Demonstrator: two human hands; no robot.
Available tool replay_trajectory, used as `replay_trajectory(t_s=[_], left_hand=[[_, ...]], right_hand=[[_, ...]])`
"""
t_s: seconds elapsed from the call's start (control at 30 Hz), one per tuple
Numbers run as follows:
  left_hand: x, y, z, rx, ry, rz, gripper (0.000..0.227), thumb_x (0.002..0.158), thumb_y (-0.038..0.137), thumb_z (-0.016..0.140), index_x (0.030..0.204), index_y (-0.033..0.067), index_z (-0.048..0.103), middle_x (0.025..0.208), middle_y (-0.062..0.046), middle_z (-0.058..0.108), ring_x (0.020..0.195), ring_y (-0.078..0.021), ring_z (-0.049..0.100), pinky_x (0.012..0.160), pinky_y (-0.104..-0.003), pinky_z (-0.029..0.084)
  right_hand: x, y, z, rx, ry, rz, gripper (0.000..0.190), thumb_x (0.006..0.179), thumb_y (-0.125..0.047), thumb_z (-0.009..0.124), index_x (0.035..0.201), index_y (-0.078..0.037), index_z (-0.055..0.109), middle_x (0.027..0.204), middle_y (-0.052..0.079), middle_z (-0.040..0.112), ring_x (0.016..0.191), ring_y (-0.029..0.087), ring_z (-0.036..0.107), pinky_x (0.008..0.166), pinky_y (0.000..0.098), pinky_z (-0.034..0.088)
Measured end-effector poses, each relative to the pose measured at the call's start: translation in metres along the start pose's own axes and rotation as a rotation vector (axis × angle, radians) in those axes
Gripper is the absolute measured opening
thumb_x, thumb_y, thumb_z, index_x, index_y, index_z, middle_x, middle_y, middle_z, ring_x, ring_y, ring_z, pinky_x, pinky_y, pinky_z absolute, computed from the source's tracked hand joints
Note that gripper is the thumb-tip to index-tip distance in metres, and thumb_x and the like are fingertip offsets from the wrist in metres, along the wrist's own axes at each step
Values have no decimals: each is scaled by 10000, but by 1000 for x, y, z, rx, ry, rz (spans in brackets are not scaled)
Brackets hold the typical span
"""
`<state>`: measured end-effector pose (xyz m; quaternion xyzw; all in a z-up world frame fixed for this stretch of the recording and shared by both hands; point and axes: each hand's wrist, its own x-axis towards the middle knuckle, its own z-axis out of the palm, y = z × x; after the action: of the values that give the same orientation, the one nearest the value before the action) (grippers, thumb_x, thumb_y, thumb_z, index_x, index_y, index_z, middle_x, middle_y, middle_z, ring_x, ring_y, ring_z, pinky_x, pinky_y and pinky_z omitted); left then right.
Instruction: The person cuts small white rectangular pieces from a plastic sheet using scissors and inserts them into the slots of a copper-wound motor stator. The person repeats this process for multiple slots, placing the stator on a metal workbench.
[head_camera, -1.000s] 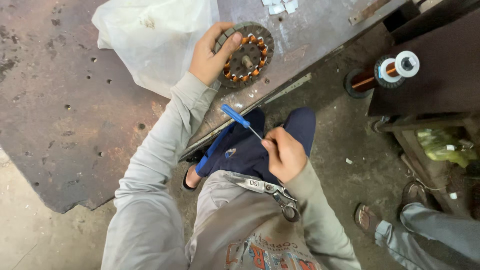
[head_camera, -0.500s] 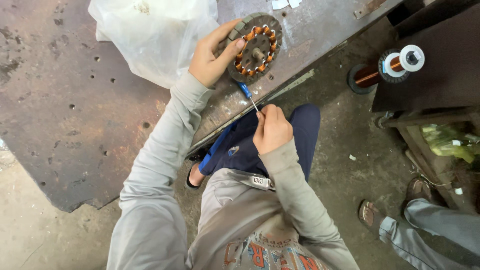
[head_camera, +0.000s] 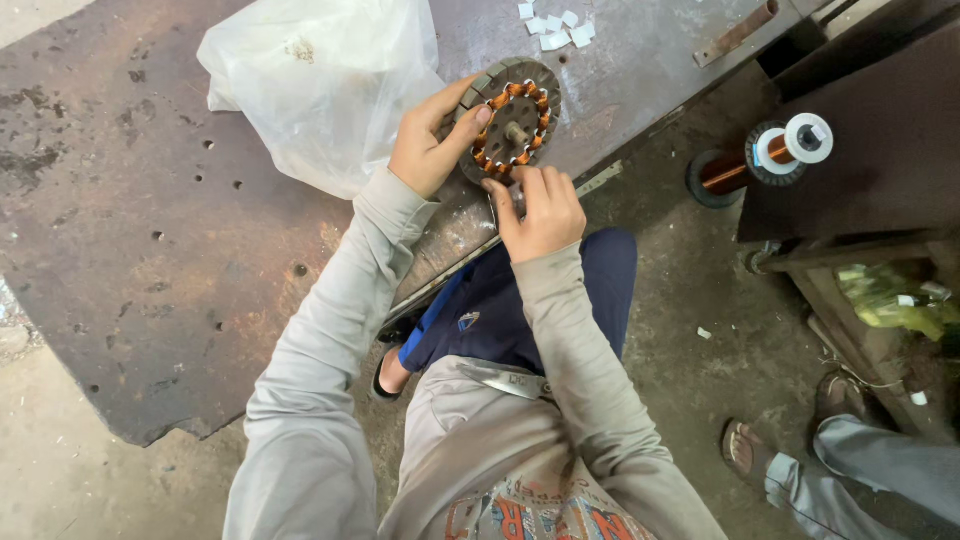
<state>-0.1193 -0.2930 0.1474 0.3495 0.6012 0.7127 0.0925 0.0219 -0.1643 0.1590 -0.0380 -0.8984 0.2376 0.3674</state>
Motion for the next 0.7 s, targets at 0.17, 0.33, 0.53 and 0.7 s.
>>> replay_trajectory(t_s=[0.17,0.33,0.53,0.7], left_hand=[[-1,0,-3,58,0,9,415,1071,133,648,1430,-60,566,1341,-114,680,1224,-137,609,1089,-283,491],[-1,1,-2,-15,-23,-21,419,1072,129,650,1437,-52,551,1344,-110,662,1245,-136,603,1103,-284,481],[6,35,-15,-24,-98,-122,422,1013,163,696,1353,-34,543,1265,-87,659,1212,-137,621,1059,-289,508],[0,70,-3,489,11,-1,365,993,183,735,1281,7,596,1133,-113,690,1018,-175,694,897,-297,573]], right_hand=[[18,21,-6,-95,35,-176,300,865,-284,859,950,-58,681,862,74,621,798,292,603,680,416,487],[24,33,-17,-100,112,-197,216,912,-186,851,925,-48,685,851,77,639,771,294,609,674,411,478],[-55,48,-56,72,26,69,141,940,-92,788,907,-18,674,869,104,659,762,290,615,677,396,492],[-195,63,-113,-32,-476,214,177,865,-196,747,924,-40,688,946,148,640,908,373,579,777,467,473]])
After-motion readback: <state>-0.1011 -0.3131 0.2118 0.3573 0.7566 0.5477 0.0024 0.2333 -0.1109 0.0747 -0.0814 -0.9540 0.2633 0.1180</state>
